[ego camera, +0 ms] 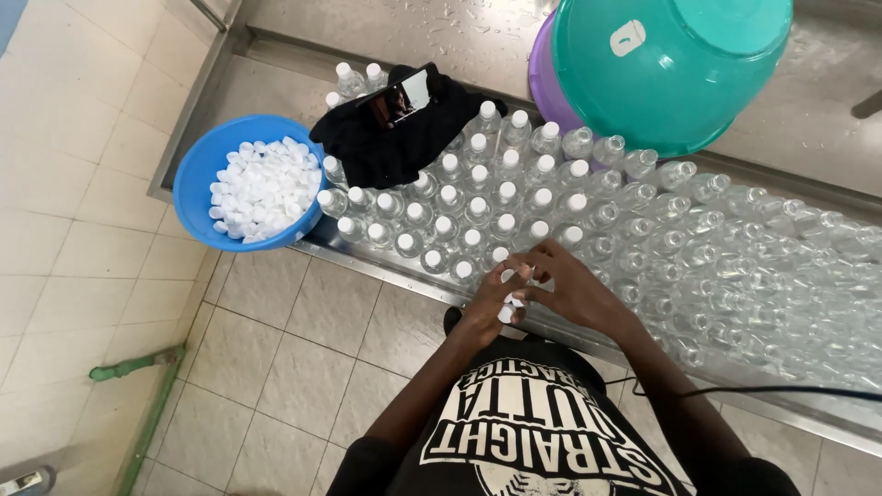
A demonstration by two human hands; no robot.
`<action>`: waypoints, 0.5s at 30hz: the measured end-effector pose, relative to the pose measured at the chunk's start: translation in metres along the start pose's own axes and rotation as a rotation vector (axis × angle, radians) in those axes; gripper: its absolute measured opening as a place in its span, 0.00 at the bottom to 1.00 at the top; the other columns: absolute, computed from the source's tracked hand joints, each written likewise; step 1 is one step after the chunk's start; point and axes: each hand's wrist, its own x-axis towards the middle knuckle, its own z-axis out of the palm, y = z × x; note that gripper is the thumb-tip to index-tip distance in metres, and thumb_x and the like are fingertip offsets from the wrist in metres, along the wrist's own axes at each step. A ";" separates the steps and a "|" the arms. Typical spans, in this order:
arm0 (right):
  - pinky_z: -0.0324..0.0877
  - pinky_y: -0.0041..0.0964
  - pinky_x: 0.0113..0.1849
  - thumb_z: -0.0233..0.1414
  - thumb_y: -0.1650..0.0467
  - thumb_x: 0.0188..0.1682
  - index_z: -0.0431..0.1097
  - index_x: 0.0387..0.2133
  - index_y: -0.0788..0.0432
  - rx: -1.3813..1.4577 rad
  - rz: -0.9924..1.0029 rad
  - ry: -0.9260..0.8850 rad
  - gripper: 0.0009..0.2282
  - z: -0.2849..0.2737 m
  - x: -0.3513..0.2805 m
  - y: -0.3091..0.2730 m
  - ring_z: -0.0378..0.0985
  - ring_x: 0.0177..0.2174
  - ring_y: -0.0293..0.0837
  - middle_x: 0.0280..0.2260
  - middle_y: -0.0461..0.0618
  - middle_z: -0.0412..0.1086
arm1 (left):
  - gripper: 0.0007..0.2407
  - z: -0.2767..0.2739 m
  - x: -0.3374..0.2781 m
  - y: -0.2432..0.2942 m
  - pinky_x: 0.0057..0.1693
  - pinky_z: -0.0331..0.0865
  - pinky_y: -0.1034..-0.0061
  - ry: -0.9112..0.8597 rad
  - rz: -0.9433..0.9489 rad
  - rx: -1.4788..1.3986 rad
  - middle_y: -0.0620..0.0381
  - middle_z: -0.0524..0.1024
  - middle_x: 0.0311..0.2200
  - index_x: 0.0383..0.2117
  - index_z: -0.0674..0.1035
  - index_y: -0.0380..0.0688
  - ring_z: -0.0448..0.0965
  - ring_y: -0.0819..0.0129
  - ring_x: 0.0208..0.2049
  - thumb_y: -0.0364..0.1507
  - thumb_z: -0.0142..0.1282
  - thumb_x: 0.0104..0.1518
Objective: Manually placing plastic caps onto the tops of water bottles in a production line setting.
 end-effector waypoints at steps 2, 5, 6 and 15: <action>0.79 0.51 0.50 0.62 0.69 0.54 0.76 0.56 0.55 -0.003 0.010 0.005 0.16 0.009 0.000 0.010 0.82 0.45 0.57 0.46 0.56 0.69 | 0.14 0.014 -0.006 0.008 0.18 0.68 0.86 0.038 0.029 0.049 0.60 0.72 0.25 0.40 0.72 0.48 0.77 0.75 0.23 0.37 0.69 0.65; 0.82 0.51 0.49 0.62 0.71 0.54 0.76 0.49 0.57 -0.048 -0.012 0.003 0.11 0.011 -0.006 0.026 0.83 0.46 0.58 0.47 0.54 0.70 | 0.14 -0.005 0.010 -0.012 0.18 0.68 0.86 0.052 0.042 0.103 0.60 0.73 0.23 0.39 0.72 0.49 0.78 0.74 0.23 0.35 0.69 0.65; 0.82 0.51 0.49 0.62 0.71 0.54 0.76 0.49 0.57 -0.047 -0.007 0.008 0.11 0.008 -0.006 0.024 0.83 0.46 0.58 0.47 0.54 0.70 | 0.14 -0.008 0.012 -0.016 0.18 0.68 0.86 0.048 0.036 0.105 0.60 0.73 0.23 0.39 0.72 0.49 0.78 0.74 0.23 0.35 0.69 0.65; 0.82 0.49 0.47 0.67 0.72 0.50 0.80 0.49 0.59 0.120 0.090 -0.032 0.14 -0.026 0.023 0.054 0.86 0.42 0.54 0.37 0.62 0.82 | 0.07 -0.015 0.007 -0.004 0.21 0.70 0.86 0.092 0.036 0.000 0.63 0.71 0.30 0.45 0.71 0.50 0.78 0.77 0.28 0.34 0.56 0.72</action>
